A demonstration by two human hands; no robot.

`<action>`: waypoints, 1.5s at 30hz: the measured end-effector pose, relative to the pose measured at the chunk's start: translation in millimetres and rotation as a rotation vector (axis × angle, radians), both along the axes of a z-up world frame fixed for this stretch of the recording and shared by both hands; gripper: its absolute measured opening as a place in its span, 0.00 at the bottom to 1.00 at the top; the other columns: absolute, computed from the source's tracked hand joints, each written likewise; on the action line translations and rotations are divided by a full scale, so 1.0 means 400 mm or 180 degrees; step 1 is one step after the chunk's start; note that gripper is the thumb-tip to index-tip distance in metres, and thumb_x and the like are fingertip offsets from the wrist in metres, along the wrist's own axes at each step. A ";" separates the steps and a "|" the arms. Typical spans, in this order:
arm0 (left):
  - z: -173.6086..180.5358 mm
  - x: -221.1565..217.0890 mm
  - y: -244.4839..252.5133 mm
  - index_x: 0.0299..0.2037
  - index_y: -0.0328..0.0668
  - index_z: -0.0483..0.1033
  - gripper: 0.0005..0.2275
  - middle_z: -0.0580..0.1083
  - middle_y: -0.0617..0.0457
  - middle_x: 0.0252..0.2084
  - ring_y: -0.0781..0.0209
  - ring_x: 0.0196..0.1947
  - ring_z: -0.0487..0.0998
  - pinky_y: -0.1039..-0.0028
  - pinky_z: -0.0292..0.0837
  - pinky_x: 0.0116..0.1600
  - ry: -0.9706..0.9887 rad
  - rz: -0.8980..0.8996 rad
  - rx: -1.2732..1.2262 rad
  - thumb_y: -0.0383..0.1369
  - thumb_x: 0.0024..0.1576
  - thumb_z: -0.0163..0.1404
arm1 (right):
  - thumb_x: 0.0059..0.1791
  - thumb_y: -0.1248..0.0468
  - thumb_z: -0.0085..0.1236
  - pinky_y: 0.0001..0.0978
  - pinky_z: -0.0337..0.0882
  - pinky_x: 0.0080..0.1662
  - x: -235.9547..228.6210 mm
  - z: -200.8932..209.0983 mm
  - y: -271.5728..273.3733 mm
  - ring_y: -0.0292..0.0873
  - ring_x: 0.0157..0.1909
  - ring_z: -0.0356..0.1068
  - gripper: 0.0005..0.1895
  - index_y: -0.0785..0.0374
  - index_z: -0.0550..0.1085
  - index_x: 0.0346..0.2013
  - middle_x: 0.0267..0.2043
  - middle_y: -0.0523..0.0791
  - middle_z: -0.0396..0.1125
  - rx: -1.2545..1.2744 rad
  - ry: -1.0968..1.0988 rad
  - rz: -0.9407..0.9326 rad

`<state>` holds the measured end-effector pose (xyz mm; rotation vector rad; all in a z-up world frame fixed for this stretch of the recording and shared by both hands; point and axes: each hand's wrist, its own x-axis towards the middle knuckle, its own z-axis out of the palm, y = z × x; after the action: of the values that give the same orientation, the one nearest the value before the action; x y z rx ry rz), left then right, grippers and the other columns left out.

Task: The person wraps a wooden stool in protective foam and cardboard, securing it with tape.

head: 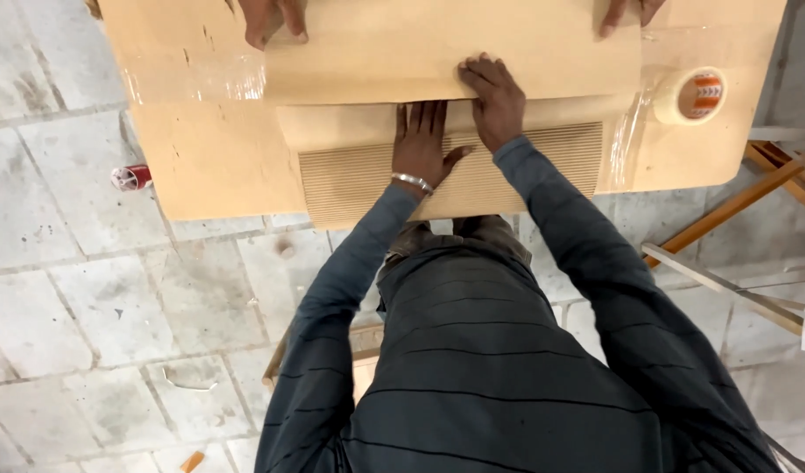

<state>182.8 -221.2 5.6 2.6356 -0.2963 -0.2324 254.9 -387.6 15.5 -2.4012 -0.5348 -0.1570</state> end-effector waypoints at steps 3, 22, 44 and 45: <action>0.002 0.003 -0.005 0.72 0.27 0.53 0.50 0.57 0.35 0.74 0.38 0.75 0.51 0.43 0.33 0.76 0.0179 0.0030 0.0117 0.67 0.54 0.49 | 0.43 0.84 0.54 0.52 0.60 0.73 -0.011 0.022 -0.007 0.58 0.70 0.64 0.30 0.64 0.77 0.58 0.63 0.50 0.69 -0.0089 0.0122 0.0081; -0.048 0.035 0.000 0.71 0.29 0.61 0.40 0.56 0.36 0.75 0.40 0.76 0.53 0.50 0.50 0.77 -0.0281 -0.0244 -0.0160 0.52 0.55 0.57 | 0.48 0.72 0.60 0.52 0.56 0.74 -0.007 0.000 -0.040 0.61 0.72 0.55 0.27 0.68 0.70 0.62 0.69 0.55 0.60 -0.0323 0.0404 0.0506; 0.008 0.043 -0.016 0.74 0.38 0.56 0.51 0.39 0.27 0.77 0.29 0.78 0.37 0.36 0.39 0.74 0.0399 -0.0315 0.0258 0.59 0.44 0.64 | 0.55 0.61 0.67 0.59 0.58 0.65 -0.072 -0.115 -0.698 0.62 0.66 0.56 0.23 0.69 0.72 0.60 0.62 0.58 0.67 -0.0870 -0.0198 -0.1971; 0.016 0.046 -0.021 0.74 0.38 0.55 0.51 0.39 0.28 0.77 0.30 0.78 0.38 0.37 0.39 0.75 0.0417 -0.0322 0.0243 0.57 0.44 0.65 | 0.58 0.61 0.62 0.51 0.65 0.61 -0.064 -0.020 -0.599 0.55 0.60 0.65 0.21 0.70 0.70 0.61 0.57 0.56 0.71 0.0192 -0.0021 -0.1749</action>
<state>201.2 -229.7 12.0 2.6680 -0.3838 -0.4562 229.3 -627.2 7.6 -2.4312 0.1388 -0.4103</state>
